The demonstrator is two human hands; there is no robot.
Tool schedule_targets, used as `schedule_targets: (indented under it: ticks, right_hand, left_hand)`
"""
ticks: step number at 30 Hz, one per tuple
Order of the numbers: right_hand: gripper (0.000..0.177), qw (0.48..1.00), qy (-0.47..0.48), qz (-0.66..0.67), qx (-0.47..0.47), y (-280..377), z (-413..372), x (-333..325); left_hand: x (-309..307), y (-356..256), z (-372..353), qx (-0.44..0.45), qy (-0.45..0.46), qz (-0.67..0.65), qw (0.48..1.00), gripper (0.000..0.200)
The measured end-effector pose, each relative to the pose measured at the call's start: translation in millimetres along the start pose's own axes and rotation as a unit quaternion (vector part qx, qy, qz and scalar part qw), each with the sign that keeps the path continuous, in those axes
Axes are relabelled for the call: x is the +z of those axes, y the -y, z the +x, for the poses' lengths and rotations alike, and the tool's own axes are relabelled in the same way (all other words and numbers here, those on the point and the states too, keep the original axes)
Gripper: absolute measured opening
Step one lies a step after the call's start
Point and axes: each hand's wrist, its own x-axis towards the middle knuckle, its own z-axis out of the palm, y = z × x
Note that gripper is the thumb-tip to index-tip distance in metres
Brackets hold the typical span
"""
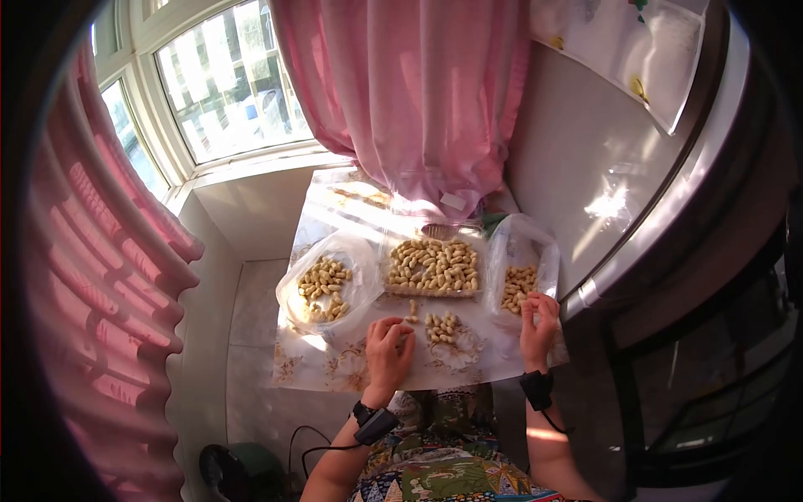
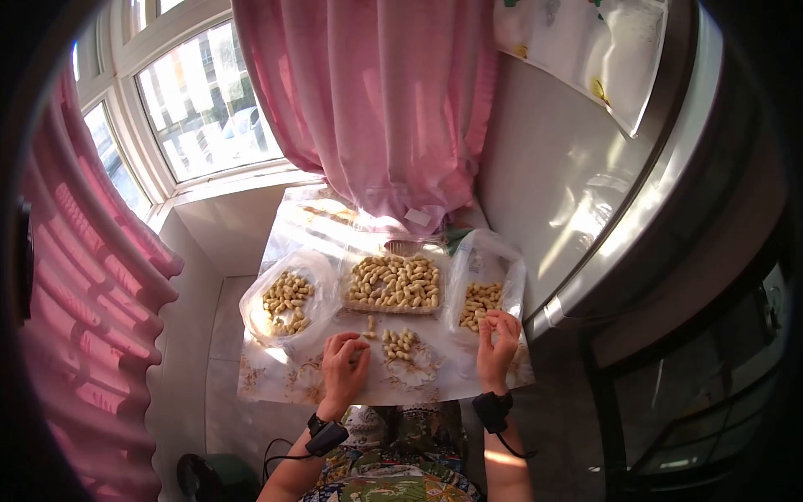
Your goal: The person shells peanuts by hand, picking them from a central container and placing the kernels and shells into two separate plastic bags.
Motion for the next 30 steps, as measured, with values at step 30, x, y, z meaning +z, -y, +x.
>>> schedule_targets:
  ticks: [30]
  right_hand:
    - [0.03,0.967,0.222,0.017,-0.123,52,-54,63]
  left_hand:
    - [1,2,-1,-0.001,0.016,-0.001,1.0,0.015]
